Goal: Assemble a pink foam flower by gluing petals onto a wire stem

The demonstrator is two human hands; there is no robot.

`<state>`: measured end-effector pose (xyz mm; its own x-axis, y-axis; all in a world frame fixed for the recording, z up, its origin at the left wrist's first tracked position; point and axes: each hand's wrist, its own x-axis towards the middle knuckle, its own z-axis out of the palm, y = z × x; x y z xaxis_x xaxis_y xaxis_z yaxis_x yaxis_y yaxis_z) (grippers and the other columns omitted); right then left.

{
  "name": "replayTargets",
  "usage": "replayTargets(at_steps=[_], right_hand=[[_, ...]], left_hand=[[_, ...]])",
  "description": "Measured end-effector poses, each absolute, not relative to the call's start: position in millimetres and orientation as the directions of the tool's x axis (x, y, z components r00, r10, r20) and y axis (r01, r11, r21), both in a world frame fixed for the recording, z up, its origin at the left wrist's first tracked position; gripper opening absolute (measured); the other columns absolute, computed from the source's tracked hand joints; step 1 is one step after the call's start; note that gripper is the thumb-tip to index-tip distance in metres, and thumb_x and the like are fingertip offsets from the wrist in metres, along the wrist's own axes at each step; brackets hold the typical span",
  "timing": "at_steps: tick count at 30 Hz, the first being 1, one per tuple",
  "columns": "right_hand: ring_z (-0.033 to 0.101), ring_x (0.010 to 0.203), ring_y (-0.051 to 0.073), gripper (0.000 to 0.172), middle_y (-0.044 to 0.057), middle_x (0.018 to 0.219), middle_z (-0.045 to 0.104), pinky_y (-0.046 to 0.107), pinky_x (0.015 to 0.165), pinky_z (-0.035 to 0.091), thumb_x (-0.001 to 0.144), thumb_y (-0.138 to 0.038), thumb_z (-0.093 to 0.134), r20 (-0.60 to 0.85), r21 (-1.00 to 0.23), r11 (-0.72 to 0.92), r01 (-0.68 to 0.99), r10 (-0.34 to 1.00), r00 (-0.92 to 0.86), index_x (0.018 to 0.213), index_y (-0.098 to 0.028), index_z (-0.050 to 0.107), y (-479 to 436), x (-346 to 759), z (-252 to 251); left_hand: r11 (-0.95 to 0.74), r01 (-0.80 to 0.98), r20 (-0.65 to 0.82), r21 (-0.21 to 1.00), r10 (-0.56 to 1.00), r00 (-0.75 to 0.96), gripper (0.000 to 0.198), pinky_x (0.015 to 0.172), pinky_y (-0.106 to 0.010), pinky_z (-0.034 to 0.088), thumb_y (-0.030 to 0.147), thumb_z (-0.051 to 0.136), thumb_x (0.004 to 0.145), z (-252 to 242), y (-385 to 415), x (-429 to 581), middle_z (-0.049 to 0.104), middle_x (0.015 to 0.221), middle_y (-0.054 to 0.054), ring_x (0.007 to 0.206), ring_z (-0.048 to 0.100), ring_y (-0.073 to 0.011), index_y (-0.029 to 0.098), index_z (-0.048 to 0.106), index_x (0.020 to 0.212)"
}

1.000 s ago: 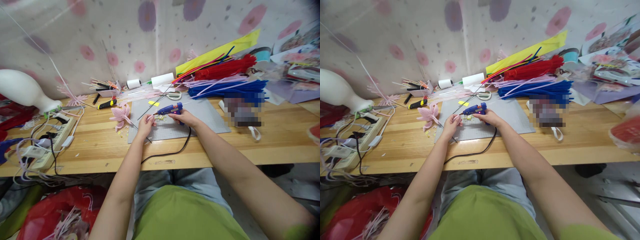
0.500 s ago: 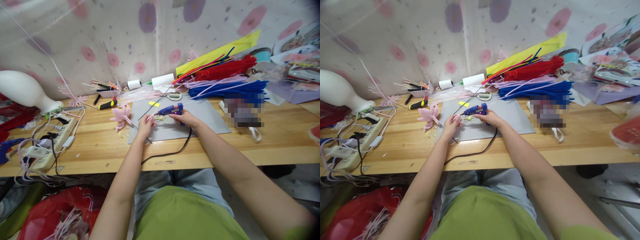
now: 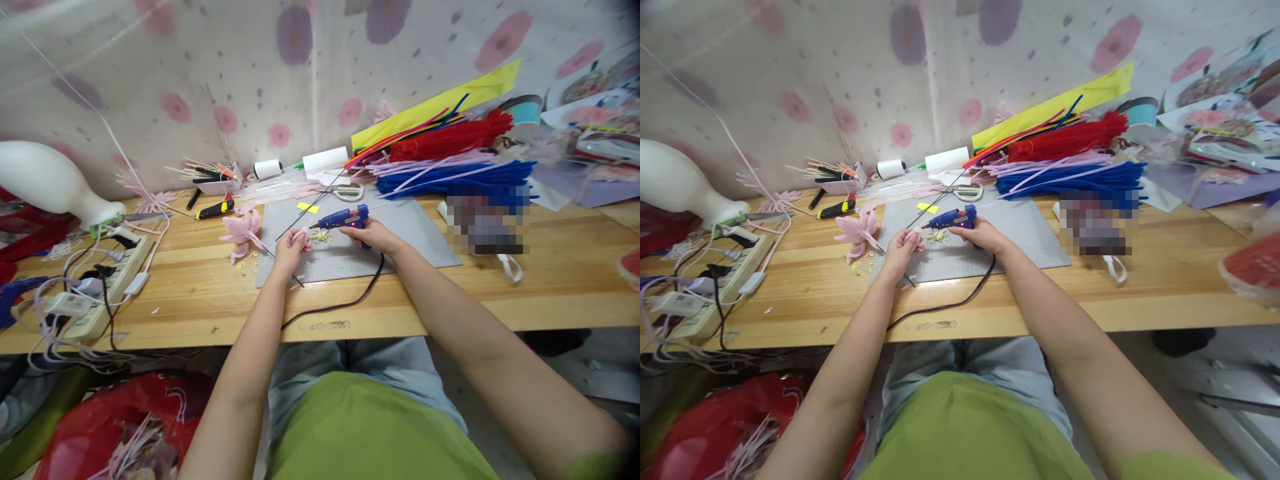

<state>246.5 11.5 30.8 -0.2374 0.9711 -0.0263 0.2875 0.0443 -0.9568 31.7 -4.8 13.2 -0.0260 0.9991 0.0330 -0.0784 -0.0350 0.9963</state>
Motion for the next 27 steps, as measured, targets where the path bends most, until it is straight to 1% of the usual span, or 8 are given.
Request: replayTargets(at_steps=[6,9,14,20,24,27], right_hand=[[0.040,0.043,0.007,0.049,-0.004,0.045,0.046,0.026,0.046,0.031,0.060,-0.063,0.069,-0.032,-0.951,0.055,0.305,0.961,-0.274,0.056,-0.019,0.047,8.9,243.9,34.5],[0.040,0.043,0.008,0.049,-0.004,0.045,0.046,0.027,0.047,0.031,0.060,-0.063,0.069,-0.031,-0.945,0.054,0.322,0.967,-0.254,0.057,-0.019,0.048,9.0,242.8,34.6],[0.042,0.044,0.008,0.048,-0.004,0.049,0.047,0.026,0.046,0.031,0.059,-0.062,0.069,-0.032,-0.960,0.042,0.278,0.966,-0.256,0.060,-0.018,0.049,8.9,242.4,33.6],[0.042,0.043,0.008,0.047,-0.004,0.048,0.047,0.026,0.046,0.033,0.061,-0.060,0.068,-0.025,-0.948,0.049,0.314,0.974,-0.227,0.057,-0.018,0.048,12.2,242.1,29.0],[0.041,0.043,0.008,0.047,-0.004,0.049,0.047,0.026,0.045,0.032,0.061,-0.061,0.068,-0.013,-0.956,0.057,0.287,0.972,-0.236,0.059,-0.018,0.049,13.1,242.6,28.6],[0.041,0.044,0.008,0.046,-0.004,0.048,0.047,0.026,0.046,0.033,0.062,-0.060,0.068,-0.020,-0.953,0.056,0.297,0.969,-0.246,0.060,-0.018,0.049,13.1,242.1,28.8]], left_hand=[[-0.025,-0.111,0.022,0.993,0.999,-0.027,0.026,0.056,-0.021,0.048,0.037,0.070,0.072,14.2,-5.3,32.0,0.060,0.066,0.002,0.056,0.056,-0.0080,0.016,0.056,0.078],[-0.021,-0.139,0.017,0.990,1.000,-0.025,0.026,0.056,-0.021,0.048,0.037,0.071,0.072,15.9,-6.0,31.7,0.060,0.067,0.002,0.056,0.056,-0.0075,0.016,0.056,0.077],[0.003,-0.179,-0.006,0.984,1.000,-0.017,0.027,0.056,-0.020,0.046,0.037,0.072,0.070,17.9,-6.7,32.0,0.059,0.067,0.002,0.056,0.056,-0.0070,0.015,0.056,0.076],[0.004,-0.191,-0.007,0.982,1.000,-0.015,0.027,0.056,-0.020,0.046,0.037,0.072,0.070,16.3,-6.2,31.5,0.060,0.068,0.002,0.056,0.056,-0.0071,0.015,0.057,0.077],[0.005,-0.182,-0.008,0.983,1.000,-0.012,0.026,0.057,-0.021,0.046,0.037,0.071,0.071,15.6,-5.6,31.3,0.060,0.068,0.002,0.056,0.055,-0.0071,0.015,0.057,0.076],[0.000,-0.161,-0.002,0.987,1.000,-0.013,0.026,0.056,-0.021,0.046,0.036,0.071,0.072,15.8,-6.0,31.9,0.059,0.068,0.002,0.056,0.055,-0.0073,0.015,0.057,0.076]])
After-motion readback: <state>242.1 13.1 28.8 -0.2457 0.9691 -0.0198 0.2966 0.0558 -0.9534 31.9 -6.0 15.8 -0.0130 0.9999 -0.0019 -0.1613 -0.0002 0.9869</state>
